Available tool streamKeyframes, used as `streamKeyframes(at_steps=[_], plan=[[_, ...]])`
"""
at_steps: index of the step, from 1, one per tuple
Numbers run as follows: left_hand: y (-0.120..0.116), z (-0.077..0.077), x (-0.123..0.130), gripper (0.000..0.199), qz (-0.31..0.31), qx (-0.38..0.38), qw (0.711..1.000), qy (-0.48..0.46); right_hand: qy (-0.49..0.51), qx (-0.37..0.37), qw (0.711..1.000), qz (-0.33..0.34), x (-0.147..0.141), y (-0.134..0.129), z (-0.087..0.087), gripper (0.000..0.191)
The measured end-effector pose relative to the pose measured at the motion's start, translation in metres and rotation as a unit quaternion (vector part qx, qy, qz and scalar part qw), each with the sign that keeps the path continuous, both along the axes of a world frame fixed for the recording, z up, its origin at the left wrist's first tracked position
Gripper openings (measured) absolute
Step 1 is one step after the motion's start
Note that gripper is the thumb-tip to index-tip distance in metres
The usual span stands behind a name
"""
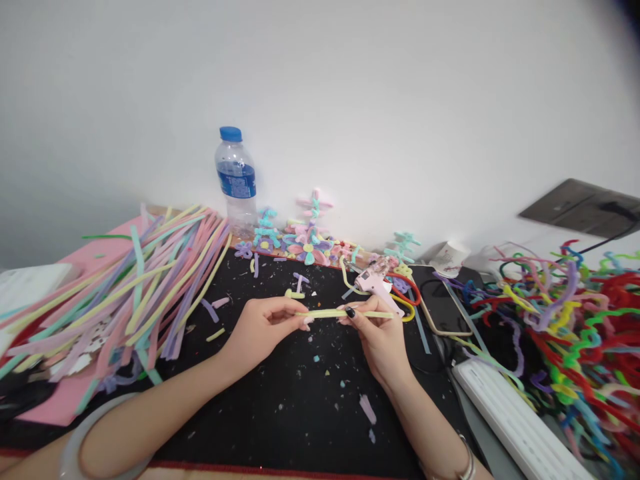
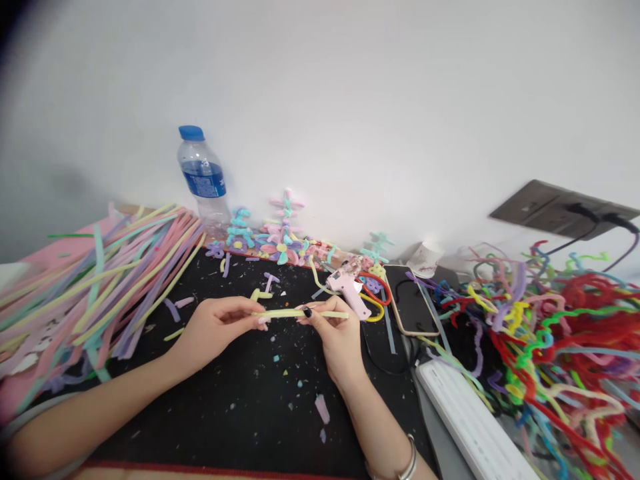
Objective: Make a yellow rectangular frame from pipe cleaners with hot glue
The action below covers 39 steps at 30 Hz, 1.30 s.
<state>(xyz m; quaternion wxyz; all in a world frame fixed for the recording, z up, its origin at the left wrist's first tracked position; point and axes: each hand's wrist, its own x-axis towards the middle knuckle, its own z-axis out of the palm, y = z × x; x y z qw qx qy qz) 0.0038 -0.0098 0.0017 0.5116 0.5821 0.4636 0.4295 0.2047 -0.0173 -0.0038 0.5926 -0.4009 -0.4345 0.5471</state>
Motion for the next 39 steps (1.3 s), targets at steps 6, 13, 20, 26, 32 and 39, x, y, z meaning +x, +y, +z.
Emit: streamKeyframes(at_steps=[6, 13, 20, 26, 32, 39], plan=[[-0.001, 0.000, -0.001, 0.009, 0.015, 0.006, 1.000, 0.012, -0.008, -0.014, 1.000, 0.004, 0.000, 0.000, 0.001, 0.018], [-0.001, -0.001, -0.002, 0.011, 0.018, 0.058, 0.996, 0.058, 0.004, -0.048, 0.999, 0.023, -0.002, 0.000, 0.005, 0.015], [-0.003, 0.000, -0.003, 0.009, -0.023, 0.169, 0.977, 0.127, -0.081, -0.040, 0.989, 0.114, -0.003, -0.003, -0.001, 0.011], [-0.004, 0.002, -0.002, 0.010, -0.041, 0.192, 0.970, 0.140, -0.149, -0.021, 0.983, 0.108, -0.003, -0.005, 0.003, 0.007], [-0.003, -0.002, -0.001, 0.013, -0.035, 0.160, 0.980, 0.114, -0.181, -0.017, 0.979, 0.097, -0.002, -0.005, 0.008, 0.006], [0.000, -0.006, -0.004, 0.014, -0.039, 0.142, 0.983, 0.113, -0.146, -0.027, 0.985, 0.090, -0.003, -0.003, 0.007, 0.008]])
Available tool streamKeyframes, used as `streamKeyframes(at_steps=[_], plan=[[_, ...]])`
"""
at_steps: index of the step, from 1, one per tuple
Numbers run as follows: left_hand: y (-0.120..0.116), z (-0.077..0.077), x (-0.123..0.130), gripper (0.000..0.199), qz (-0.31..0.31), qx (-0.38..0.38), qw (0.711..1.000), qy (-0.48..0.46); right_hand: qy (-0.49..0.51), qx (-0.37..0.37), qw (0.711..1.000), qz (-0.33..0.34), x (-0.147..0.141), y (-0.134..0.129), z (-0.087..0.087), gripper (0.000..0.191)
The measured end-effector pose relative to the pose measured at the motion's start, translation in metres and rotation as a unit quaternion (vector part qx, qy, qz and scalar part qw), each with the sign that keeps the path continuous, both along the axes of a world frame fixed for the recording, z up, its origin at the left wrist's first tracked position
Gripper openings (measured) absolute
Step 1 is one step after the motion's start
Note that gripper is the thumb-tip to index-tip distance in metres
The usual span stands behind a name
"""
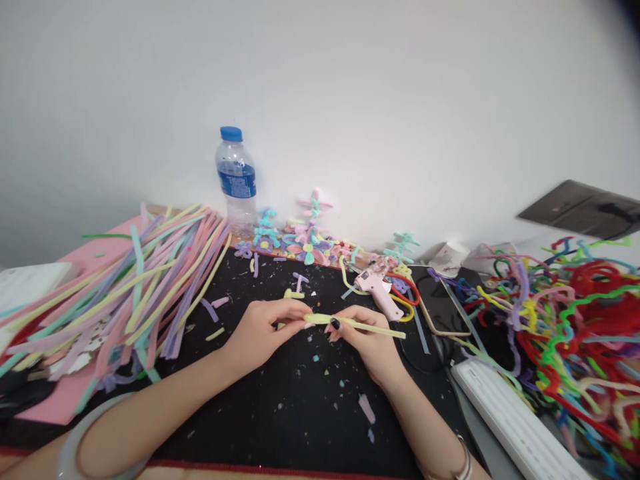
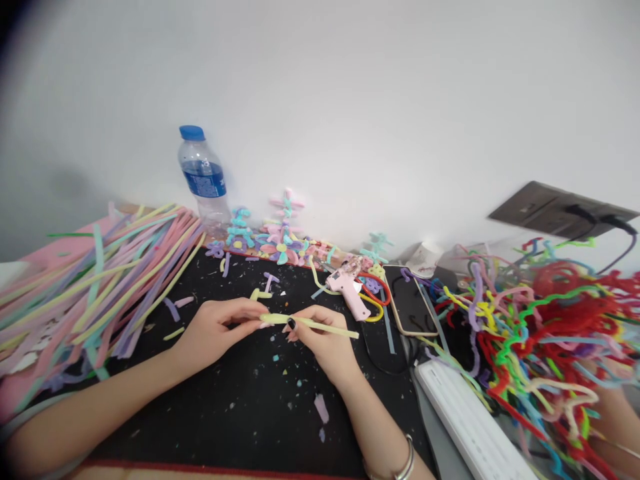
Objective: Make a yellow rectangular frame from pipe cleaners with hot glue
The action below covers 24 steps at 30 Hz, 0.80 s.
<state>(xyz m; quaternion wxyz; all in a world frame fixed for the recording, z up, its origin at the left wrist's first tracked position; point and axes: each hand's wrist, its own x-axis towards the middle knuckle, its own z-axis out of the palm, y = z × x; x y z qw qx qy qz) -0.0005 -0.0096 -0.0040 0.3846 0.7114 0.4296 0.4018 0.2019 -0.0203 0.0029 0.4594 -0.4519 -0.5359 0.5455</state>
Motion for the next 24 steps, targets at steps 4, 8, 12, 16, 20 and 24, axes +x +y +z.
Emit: streamKeyframes(at_steps=[4, 8, 12, 16, 20, 24], plan=[[0.0013, 0.0005, -0.0019, 0.011, 0.003, 0.004, 1.000, 0.022, 0.004, -0.008, 1.000, 0.009, 0.0012, 0.0009, -0.0018, 0.007], [0.0016, 0.0022, -0.0021, 0.011, 0.002, -0.013, 1.000, 0.024, 0.005, -0.009, 1.000, 0.017, 0.0032, 0.0010, -0.0045, 0.007], [0.0022, 0.0037, -0.0021, 0.011, 0.005, -0.021, 1.000, 0.018, 0.003, -0.006, 1.000, 0.021, 0.0039, 0.0008, -0.0049, 0.009], [0.0031, 0.0036, -0.0030, 0.010, -0.001, -0.021, 1.000, 0.016, 0.001, -0.003, 1.000, 0.020, 0.0037, 0.0008, -0.0042, 0.009], [0.0038, 0.0056, -0.0035, 0.010, -0.004, -0.025, 1.000, 0.018, 0.000, -0.003, 1.000, 0.021, 0.0039, 0.0009, -0.0038, 0.007], [0.0040, 0.0089, -0.0034, 0.012, -0.012, -0.030, 0.999, 0.026, 0.005, -0.001, 1.000, 0.022, 0.0044, 0.0012, -0.0043, 0.006]])
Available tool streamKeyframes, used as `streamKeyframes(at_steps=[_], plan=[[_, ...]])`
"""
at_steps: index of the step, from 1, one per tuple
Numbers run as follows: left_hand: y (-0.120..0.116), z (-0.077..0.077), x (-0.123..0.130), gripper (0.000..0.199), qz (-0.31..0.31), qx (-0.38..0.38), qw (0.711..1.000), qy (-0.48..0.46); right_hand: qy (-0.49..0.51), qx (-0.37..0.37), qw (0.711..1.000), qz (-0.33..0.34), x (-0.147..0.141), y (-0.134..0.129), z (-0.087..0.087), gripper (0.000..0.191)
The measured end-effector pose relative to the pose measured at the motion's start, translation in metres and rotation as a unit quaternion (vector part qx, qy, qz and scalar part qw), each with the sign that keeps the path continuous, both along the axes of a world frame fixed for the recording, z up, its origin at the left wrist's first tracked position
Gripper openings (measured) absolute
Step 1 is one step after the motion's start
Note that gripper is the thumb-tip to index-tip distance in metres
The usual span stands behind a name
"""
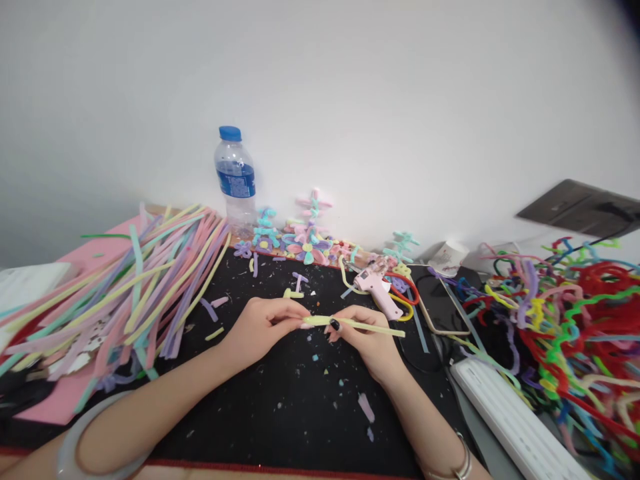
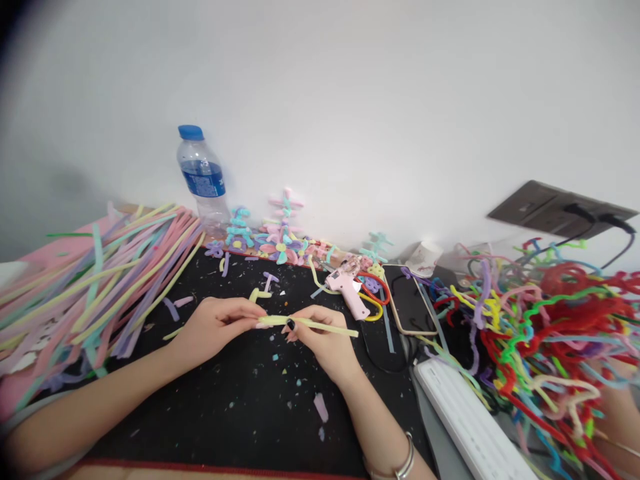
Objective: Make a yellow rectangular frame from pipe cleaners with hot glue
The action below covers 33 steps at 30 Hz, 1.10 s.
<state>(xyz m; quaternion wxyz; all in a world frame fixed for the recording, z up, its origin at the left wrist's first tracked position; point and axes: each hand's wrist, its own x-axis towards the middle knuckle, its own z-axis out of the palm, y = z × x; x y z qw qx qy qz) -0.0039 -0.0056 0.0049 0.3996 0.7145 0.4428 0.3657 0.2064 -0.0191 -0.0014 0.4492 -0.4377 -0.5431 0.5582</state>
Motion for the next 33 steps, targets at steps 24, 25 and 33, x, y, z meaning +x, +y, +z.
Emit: streamKeyframes(at_steps=[24, 25, 33], plan=[[0.0006, -0.0034, -0.0026, 0.014, -0.019, 0.077, 0.995, 0.060, 0.001, 0.001, 1.000, 0.002, -0.0011, -0.0007, 0.0001, 0.009], [0.0006, -0.0027, -0.0022, 0.013, -0.020, 0.069, 0.996, 0.057, 0.001, 0.002, 1.000, 0.002, -0.0011, -0.0008, 0.0002, 0.009], [-0.0007, -0.0002, 0.0002, 0.011, -0.021, 0.016, 0.999, 0.025, 0.001, 0.003, 1.000, 0.004, -0.0009, -0.0007, 0.0005, 0.006]])
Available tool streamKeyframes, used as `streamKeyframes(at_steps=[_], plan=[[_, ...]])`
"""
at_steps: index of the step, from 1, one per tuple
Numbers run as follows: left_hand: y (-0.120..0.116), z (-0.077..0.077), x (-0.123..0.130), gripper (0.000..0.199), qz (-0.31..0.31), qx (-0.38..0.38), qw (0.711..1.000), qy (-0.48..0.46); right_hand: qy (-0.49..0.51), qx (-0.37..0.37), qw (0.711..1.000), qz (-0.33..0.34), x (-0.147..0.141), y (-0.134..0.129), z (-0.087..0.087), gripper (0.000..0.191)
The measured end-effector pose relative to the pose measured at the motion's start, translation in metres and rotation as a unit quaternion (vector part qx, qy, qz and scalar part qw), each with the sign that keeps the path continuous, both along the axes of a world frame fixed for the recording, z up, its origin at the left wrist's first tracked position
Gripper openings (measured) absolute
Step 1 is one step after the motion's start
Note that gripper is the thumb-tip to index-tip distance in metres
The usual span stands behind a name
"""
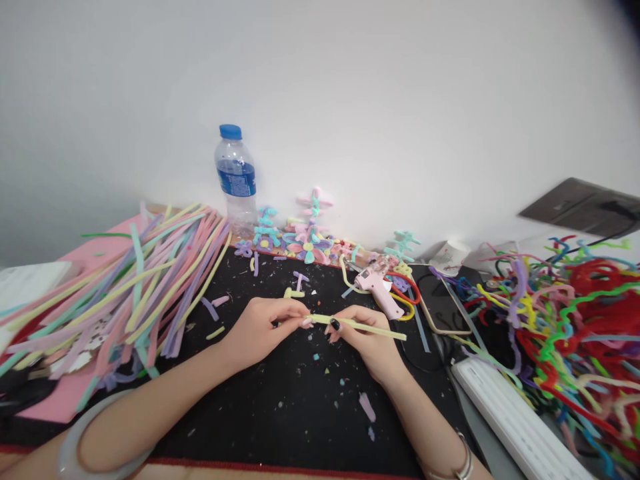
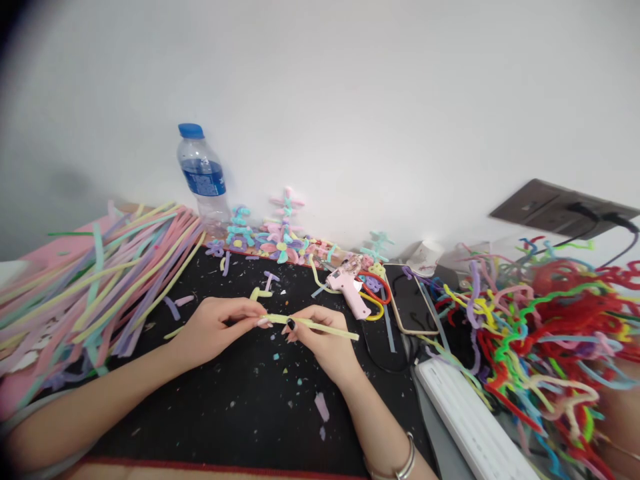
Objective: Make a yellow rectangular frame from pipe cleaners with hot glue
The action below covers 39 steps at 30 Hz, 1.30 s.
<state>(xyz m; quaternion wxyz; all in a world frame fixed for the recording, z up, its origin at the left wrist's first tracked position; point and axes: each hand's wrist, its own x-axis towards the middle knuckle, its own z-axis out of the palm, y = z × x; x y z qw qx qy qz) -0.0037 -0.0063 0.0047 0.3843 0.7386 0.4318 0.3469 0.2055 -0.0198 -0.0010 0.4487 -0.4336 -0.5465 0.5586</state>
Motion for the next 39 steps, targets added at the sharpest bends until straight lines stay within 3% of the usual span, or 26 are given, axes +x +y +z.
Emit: streamKeyframes(at_steps=[7, 14, 19, 26, 33, 39], plan=[[0.000, -0.008, 0.003, 0.024, -0.001, -0.124, 0.985, -0.119, 0.031, -0.004, 0.999, -0.004, -0.003, -0.002, -0.003, 0.005], [-0.002, -0.001, 0.004, 0.011, -0.014, -0.008, 0.999, -0.028, 0.032, -0.019, 0.999, 0.018, -0.007, -0.003, -0.003, 0.006], [-0.001, -0.001, 0.003, 0.009, 0.015, -0.074, 0.994, -0.077, 0.086, -0.030, 0.996, 0.018, -0.003, -0.001, -0.003, 0.014], [0.001, -0.006, 0.004, 0.014, 0.015, -0.208, 0.955, -0.210, 0.110, -0.052, 0.992, 0.033, -0.003, -0.003, 0.000, 0.017], [0.003, -0.008, 0.003, 0.021, 0.033, -0.272, 0.926, -0.260, 0.109, -0.065, 0.990, 0.055, -0.004, -0.004, 0.002, 0.022], [0.000, -0.006, 0.009, 0.030, 0.024, -0.316, 0.894, -0.316, 0.151, -0.088, 0.984, 0.016, -0.012, -0.004, 0.003, 0.022]])
